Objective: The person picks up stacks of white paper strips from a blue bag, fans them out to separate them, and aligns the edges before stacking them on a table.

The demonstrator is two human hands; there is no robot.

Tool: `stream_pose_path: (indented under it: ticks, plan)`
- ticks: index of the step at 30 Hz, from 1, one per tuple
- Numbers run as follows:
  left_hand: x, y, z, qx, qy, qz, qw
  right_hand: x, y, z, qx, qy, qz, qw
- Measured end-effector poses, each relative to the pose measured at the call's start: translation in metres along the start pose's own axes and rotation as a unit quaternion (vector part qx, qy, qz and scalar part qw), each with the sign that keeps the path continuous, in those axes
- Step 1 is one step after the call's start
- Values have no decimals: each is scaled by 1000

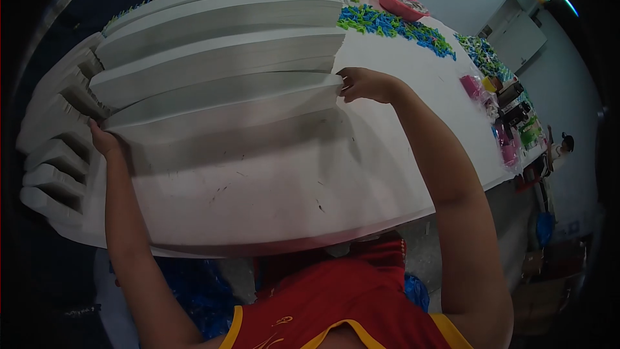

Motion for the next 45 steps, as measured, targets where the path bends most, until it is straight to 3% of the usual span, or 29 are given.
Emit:
stream_pose_path:
  ticks: [4, 6, 9, 15, 18, 25, 27, 28, 30, 32, 33, 35, 37, 39, 41, 42, 45]
  plan:
    - [26, -9, 31, 4, 30, 4, 1000, -2, 0, 12, -26, -102, -37, 994]
    - [30, -6, 24, -42, -46, -183, 981, -6, -3, 12, -31, -156, 47, 986]
    - [22, -5, 19, -50, -42, -254, 965, -13, -16, 6, -13, -166, 93, 982]
    - [32, -10, 34, -38, -85, -270, 958, -3, -24, -10, 24, -123, 105, 986]
    - [17, -4, 17, -36, -66, -296, 952, -16, -26, -8, 23, -137, 155, 978]
    - [19, -7, 24, -54, -72, -261, 961, -8, -27, -2, 41, -118, 113, 986]
    - [3, -2, 10, -83, -40, -234, 968, 1, -25, 9, 80, -108, 83, 988]
    - [14, -5, 18, -69, -53, -243, 966, 11, -25, 19, 92, -117, 72, 986]
    - [23, 3, 17, -38, -80, -253, 963, 25, -23, 41, 102, -116, 198, 968]
    - [27, 13, 14, 0, -103, -262, 959, 41, -26, 94, 170, -86, 165, 968]
    - [45, 16, 21, 20, -111, -272, 956, 49, -29, 126, 224, -44, 142, 963]
    - [89, 8, 58, -12, -124, -165, 978, 77, -31, 189, 274, -44, 112, 954]
    - [122, -6, 92, -10, -166, -137, 976, 108, -36, 259, 344, -78, 31, 935]
    - [147, -20, 129, -5, -206, -110, 972, 155, -44, 318, 424, -125, 36, 896]
    - [170, -54, 181, -102, -285, -100, 948, 187, -53, 365, 459, -137, 25, 878]
    - [174, -68, 211, -107, -281, -100, 949, 198, -55, 383, 489, -139, 16, 861]
    - [184, -137, 328, -308, -280, -93, 904, 225, -64, 405, 529, -143, -18, 837]
Point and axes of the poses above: each hand's wrist, its own z-axis away from the middle knuckle, its own y-axis out of the back of the hand, x = y × z, the point moved 6 cm from there along -z, towards the middle knuckle, and after that the axes turned 8 degrees about z, right-handed, at the moved point
